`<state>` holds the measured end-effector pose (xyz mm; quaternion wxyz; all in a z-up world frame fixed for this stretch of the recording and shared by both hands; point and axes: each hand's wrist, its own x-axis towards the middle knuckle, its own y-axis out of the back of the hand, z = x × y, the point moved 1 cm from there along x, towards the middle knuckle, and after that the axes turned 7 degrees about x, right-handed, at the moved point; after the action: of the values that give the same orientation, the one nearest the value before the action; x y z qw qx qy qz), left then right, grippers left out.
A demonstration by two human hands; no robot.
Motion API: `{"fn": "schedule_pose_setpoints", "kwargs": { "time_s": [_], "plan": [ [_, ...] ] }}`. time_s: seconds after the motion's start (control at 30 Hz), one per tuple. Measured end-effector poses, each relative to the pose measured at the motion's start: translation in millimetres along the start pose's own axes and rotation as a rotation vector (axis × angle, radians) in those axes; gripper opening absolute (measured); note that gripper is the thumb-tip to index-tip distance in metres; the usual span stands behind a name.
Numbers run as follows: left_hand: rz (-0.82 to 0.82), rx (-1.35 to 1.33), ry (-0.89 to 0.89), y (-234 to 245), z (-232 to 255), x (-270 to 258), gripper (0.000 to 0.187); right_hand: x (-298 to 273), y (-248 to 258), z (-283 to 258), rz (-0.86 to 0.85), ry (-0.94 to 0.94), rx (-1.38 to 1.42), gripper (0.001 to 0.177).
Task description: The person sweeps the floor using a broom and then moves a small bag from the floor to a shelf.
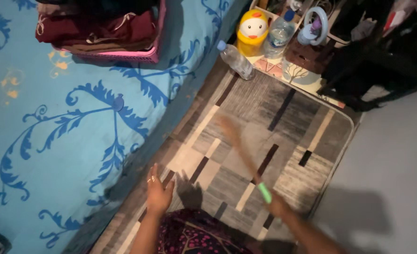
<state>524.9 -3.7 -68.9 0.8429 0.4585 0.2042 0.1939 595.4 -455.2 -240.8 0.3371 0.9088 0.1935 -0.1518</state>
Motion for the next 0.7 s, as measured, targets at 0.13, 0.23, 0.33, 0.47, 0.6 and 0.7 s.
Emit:
{"fn": "schedule_pose_setpoints", "kwargs": {
  "time_s": [0.13, 0.23, 0.33, 0.47, 0.6, 0.7],
  "plan": [
    [0.011, -0.004, 0.013, 13.2, -2.0, 10.6, 0.083, 3.7, -32.1, -50.2, -0.09, 0.191, -0.105, 0.068],
    [0.274, 0.162, -0.139, 56.2, -2.0, 34.1, 0.063, 28.9, -39.3, -156.7, 0.018, 0.27, -0.151, 0.064],
    [0.429, 0.314, -0.118, 93.5, -4.2, 65.1, 0.065, 74.8, -56.5, -286.3, 0.055, 0.723, -0.034, 0.047],
    [0.377, 0.5, 0.038, 111.7, -11.5, 96.5, 0.082, 140.3, -99.1, -461.3, -0.024, 1.049, 0.167, 0.045],
    [0.244, 0.617, 0.139, 113.4, -11.5, 102.3, 0.097, 171.8, -125.4, -565.5, -0.042, 1.052, -0.035, 0.057],
    [0.102, 0.705, 0.185, 114.7, -10.8, 101.8, 0.101, 179.7, -139.0, -578.7, -0.134, 1.081, -0.199, 0.035]
  ]
}}
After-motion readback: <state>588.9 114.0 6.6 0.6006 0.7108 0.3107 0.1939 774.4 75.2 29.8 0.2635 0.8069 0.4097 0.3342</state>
